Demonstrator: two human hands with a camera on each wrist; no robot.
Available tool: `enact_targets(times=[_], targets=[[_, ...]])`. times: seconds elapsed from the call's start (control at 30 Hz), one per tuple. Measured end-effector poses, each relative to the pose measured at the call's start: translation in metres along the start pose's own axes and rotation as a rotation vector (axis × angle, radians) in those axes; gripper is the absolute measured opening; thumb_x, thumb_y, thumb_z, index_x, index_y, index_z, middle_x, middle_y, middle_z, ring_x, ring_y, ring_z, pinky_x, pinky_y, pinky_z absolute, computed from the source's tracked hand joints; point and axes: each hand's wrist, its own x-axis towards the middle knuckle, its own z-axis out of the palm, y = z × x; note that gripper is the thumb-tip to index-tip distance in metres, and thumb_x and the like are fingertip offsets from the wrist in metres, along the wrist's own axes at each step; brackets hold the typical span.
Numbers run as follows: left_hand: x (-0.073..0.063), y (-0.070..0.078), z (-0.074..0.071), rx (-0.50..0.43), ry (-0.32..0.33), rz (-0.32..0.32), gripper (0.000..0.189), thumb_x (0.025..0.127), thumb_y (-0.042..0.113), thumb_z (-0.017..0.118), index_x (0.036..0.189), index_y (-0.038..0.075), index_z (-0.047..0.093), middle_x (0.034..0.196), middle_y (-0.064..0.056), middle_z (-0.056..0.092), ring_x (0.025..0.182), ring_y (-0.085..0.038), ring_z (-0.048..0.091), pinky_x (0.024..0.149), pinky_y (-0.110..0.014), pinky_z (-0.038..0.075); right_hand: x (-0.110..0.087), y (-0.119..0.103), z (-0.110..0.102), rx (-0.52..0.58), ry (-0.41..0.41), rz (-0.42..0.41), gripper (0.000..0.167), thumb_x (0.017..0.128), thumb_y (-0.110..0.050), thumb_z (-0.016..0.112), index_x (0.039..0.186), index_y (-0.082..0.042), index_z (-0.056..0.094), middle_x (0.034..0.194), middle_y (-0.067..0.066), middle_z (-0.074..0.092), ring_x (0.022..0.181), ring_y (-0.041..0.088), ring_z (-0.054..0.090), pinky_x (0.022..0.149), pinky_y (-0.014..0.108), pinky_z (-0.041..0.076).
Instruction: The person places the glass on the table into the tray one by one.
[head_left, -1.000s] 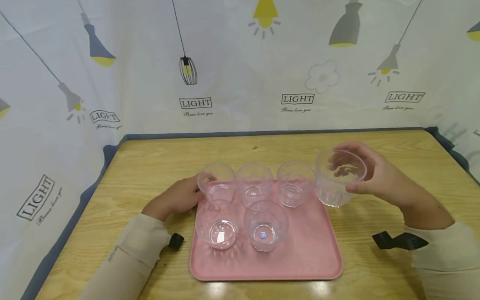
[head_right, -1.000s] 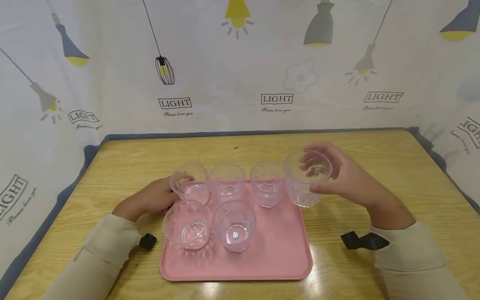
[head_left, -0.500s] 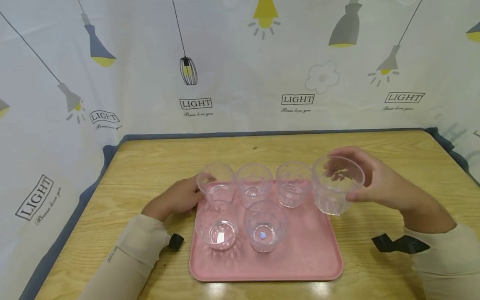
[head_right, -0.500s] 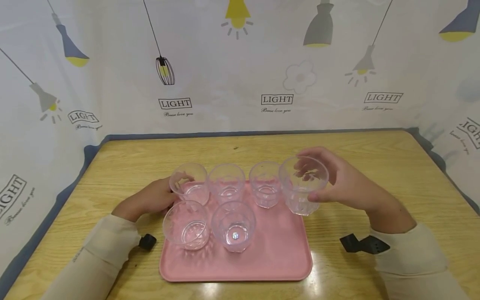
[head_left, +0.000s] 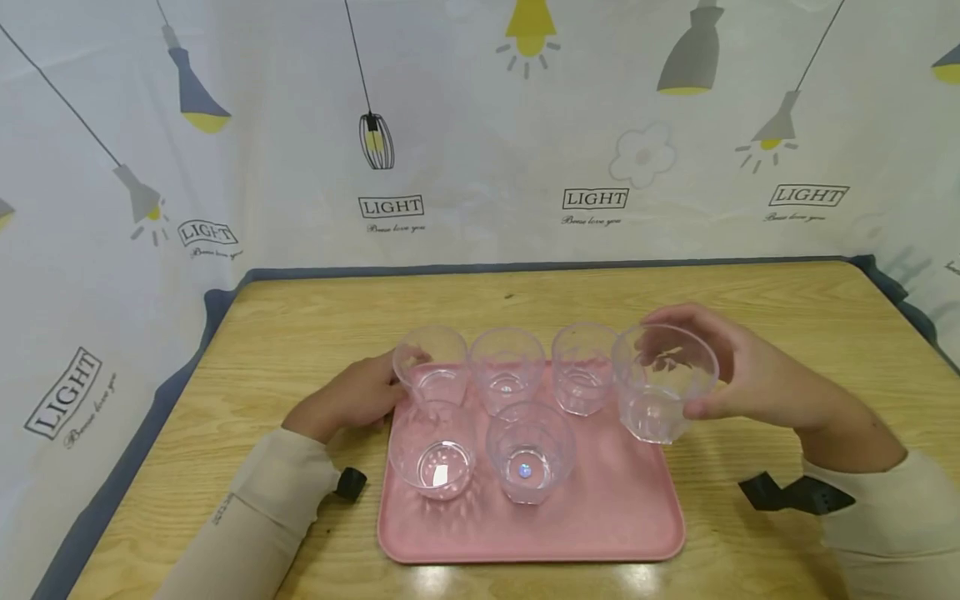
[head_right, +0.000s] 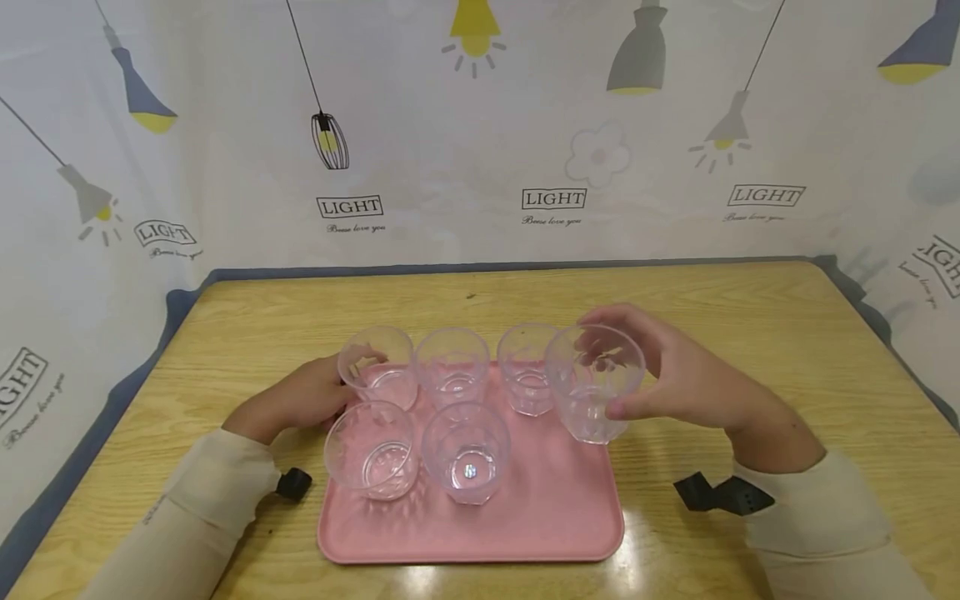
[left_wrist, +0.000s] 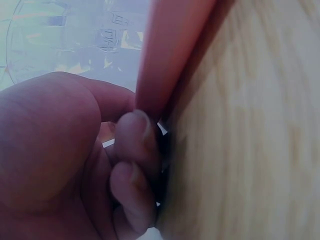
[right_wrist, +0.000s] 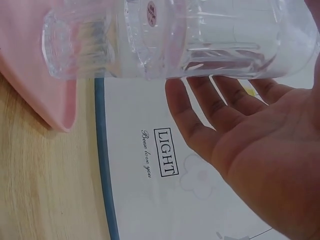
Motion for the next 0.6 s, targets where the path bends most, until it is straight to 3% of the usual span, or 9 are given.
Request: enact_targets(times=[0.37,0.6], targets=[[0.002,-0.001,0.001,0.017,0.003,-0.002,0.047,0.100,0.027,0.054,0.146,0.031,0.045,0.067,-0.003,0.062,0.050,-0.018,0.058,0.054,-0.034,0.052,0.001,-0.004,0.012,-0.049,-0.021,0.071,0.088,0.066,0.021,0.074,0.144,0.011,0.033,0.134,0.019,0.054,0.127,0.019,0.057,0.108,0.021,0.042],[0.003,-0.004,0.002,0.021,0.004,-0.007,0.049,0.099,0.026,0.055,0.147,0.030,0.045,0.068,-0.004,0.062,0.051,-0.018,0.058,0.055,-0.034,0.052,0.004,-0.004,0.018,-0.073,-0.073,0.045,0.091,0.066,0.018,0.078,0.144,0.011,0.032,0.134,0.021,0.054,0.120,0.023,0.059,0.099,0.026,0.048]])
